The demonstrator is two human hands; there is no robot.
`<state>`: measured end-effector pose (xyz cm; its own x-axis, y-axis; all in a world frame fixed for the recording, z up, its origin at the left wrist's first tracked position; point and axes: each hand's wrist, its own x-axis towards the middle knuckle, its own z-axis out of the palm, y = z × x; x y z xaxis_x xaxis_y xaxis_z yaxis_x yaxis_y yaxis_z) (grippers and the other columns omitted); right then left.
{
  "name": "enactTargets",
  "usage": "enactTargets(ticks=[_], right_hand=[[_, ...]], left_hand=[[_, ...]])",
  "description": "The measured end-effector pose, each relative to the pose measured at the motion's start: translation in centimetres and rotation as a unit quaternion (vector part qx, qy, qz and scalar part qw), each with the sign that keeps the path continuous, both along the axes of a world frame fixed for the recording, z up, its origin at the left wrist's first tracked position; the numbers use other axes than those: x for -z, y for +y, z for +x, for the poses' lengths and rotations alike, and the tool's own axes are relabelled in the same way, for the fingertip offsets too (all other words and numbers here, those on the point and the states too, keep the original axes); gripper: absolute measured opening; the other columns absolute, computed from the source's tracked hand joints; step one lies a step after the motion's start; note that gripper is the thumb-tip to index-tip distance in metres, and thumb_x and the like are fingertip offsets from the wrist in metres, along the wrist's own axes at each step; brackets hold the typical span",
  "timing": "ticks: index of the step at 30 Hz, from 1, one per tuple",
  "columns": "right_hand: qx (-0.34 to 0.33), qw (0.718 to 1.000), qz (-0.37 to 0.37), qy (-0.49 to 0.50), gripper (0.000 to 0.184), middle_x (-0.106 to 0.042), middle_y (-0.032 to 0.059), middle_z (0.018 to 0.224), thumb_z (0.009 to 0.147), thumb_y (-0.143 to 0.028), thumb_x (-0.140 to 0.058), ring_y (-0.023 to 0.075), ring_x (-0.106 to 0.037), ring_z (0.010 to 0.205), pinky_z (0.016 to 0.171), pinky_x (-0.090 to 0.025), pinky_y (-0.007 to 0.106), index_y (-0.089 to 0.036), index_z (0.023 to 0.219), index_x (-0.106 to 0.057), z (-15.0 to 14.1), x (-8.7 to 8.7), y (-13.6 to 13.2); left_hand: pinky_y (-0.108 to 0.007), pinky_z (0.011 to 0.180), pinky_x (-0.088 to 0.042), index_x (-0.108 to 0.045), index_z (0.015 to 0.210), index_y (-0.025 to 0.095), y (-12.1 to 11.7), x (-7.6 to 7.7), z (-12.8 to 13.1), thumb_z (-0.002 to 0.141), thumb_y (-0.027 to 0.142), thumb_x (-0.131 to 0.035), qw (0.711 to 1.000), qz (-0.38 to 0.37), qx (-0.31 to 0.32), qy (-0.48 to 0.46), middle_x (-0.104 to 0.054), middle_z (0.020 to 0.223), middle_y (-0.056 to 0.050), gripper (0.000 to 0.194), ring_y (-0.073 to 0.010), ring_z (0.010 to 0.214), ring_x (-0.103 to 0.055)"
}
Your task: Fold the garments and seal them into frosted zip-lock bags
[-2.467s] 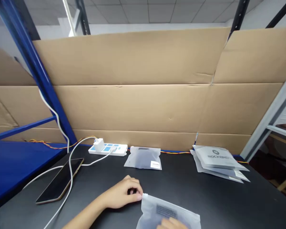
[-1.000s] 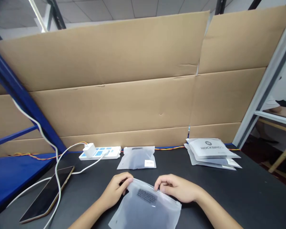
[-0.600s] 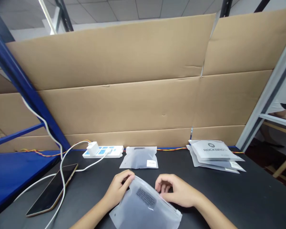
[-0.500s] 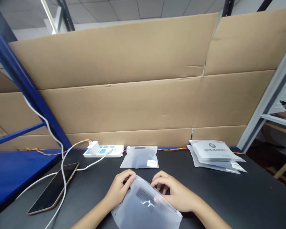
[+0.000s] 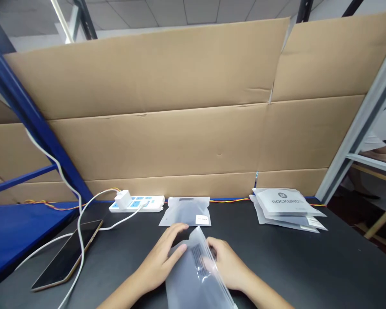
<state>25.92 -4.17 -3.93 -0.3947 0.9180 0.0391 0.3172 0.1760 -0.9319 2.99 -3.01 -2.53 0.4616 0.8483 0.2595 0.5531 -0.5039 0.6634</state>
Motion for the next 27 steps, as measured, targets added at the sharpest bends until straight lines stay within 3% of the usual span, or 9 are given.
enactTargets(ticks=[3,7,11,15,21,24,27], right_hand=[[0.024,1.000,-0.002,-0.010,0.011,-0.067,0.0017,0.085,0.080,-0.026,-0.058,0.0213,-0.061,0.082,0.070,-0.046,0.028,-0.018,0.085,-0.063,1.0,0.3,0.9],[0.086,0.989,0.018,-0.122,0.005,-0.062,0.0005,0.083,0.075,-0.024,-0.058,0.0195,-0.056,0.080,0.072,-0.042,0.028,-0.020,0.076,-0.058,3.8,0.3,2.3],[0.083,0.987,-0.023,-0.138,0.006,-0.060,-0.0005,0.076,0.078,-0.026,-0.054,0.0179,-0.055,0.073,0.065,-0.041,0.026,-0.021,0.076,-0.055,8.0,-0.2,3.7],[0.060,0.986,-0.059,-0.141,0.006,-0.061,-0.0009,0.074,0.078,-0.027,-0.055,0.0171,-0.058,0.071,0.062,-0.043,0.024,-0.021,0.078,-0.054,11.3,-0.7,4.3],[0.047,0.985,-0.047,-0.162,0.008,-0.062,-0.0019,0.077,0.074,-0.025,-0.058,0.0171,-0.059,0.074,0.063,-0.043,0.022,-0.022,0.079,-0.052,12.3,-1.1,4.2],[0.051,0.982,-0.033,-0.179,0.007,-0.062,-0.0018,0.078,0.074,-0.022,-0.059,0.0174,-0.058,0.075,0.065,-0.043,0.023,-0.022,0.077,-0.052,11.9,-1.0,4.2],[0.056,0.979,-0.026,-0.192,0.007,-0.063,-0.0019,0.078,0.073,-0.021,-0.059,0.0181,-0.058,0.077,0.067,-0.042,0.023,-0.023,0.076,-0.053,11.6,-1.0,4.3]], left_hand=[[-0.052,0.119,-0.028,-0.028,0.155,0.033,-0.8,0.4,0.2,0.095,0.046,-0.059,0.993,-0.003,0.068,0.094,-0.028,0.162,-0.006,0.069,-0.0329,0.147,-0.028],[-0.060,0.121,-0.014,-0.008,0.159,0.033,-0.9,1.4,0.8,0.080,0.062,-0.071,0.976,-0.025,0.128,0.172,-0.010,0.166,-0.006,0.105,-0.0370,0.151,-0.014],[-0.060,0.122,-0.009,-0.014,0.158,0.032,-0.2,1.2,0.4,0.077,0.066,-0.071,0.967,-0.041,0.164,0.190,-0.013,0.165,-0.006,0.104,-0.0352,0.151,-0.013],[-0.064,0.120,-0.003,-0.030,0.154,0.035,0.4,-0.6,-1.9,0.076,0.064,-0.073,0.953,-0.086,0.185,0.225,-0.018,0.164,-0.005,0.094,-0.0356,0.150,-0.017],[-0.067,0.117,0.000,-0.035,0.148,0.049,-0.9,-3.2,-8.5,0.084,0.043,-0.071,0.943,-0.136,0.125,0.276,-0.022,0.163,0.007,0.074,-0.0339,0.151,-0.007],[-0.065,0.118,-0.002,-0.036,0.145,0.054,-1.8,-3.5,-12.6,0.086,0.019,-0.060,0.938,-0.147,0.061,0.307,-0.023,0.161,0.012,0.073,-0.0304,0.151,-0.010],[-0.065,0.118,-0.008,-0.039,0.143,0.055,-1.5,-3.1,-16.7,0.081,0.006,-0.054,0.931,-0.125,-0.009,0.342,-0.029,0.159,0.013,0.080,-0.0288,0.149,-0.020]])
